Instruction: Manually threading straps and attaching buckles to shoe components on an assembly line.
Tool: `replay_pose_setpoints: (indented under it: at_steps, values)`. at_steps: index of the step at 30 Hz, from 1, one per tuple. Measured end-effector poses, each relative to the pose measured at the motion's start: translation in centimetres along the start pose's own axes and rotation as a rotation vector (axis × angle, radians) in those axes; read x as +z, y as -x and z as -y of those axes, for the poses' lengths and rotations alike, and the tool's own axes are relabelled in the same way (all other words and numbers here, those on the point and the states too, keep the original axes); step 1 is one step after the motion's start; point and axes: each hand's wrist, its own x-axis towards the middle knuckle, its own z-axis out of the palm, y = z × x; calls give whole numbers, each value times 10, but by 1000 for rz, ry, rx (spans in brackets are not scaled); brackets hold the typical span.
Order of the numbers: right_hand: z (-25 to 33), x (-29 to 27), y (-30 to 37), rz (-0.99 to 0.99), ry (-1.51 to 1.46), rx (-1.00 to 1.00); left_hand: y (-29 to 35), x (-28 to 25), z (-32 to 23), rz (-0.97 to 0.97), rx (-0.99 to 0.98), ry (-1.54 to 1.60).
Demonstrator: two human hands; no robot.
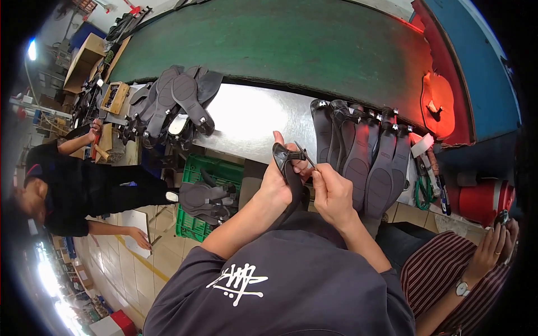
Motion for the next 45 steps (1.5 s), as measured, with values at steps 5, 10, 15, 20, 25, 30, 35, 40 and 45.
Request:
replay_pose_setpoints:
  at_steps: [5,10,15,20,25,30,35,40,45]
  values:
    - [2,6,1,11,87,-75,-2,-5,-1,-18,-19,89]
    - [5,5,-5,150,167,-86,-8,-11,0,122,28,69]
    - [3,-13,-11,406,180,-204,-6,-16,1,191,-122,148]
    - [2,-31,-18,548,146,-283,-6,-12,1,256,-300,117]
    - [7,-19,-12,206,-200,-34,-11,11,-31,626,-163,197]
    - [28,-21,-27,295,-174,91,-6,55,-57,860,-5,85]
    - [51,-77,-58,129,503,-153,13,35,-78,292,320,-534]
    - [41,-94,-44,207,754,-134,11,18,-58,153,147,-695]
    - [37,-84,-32,161,411,-37,1,17,-29,14,272,-671]
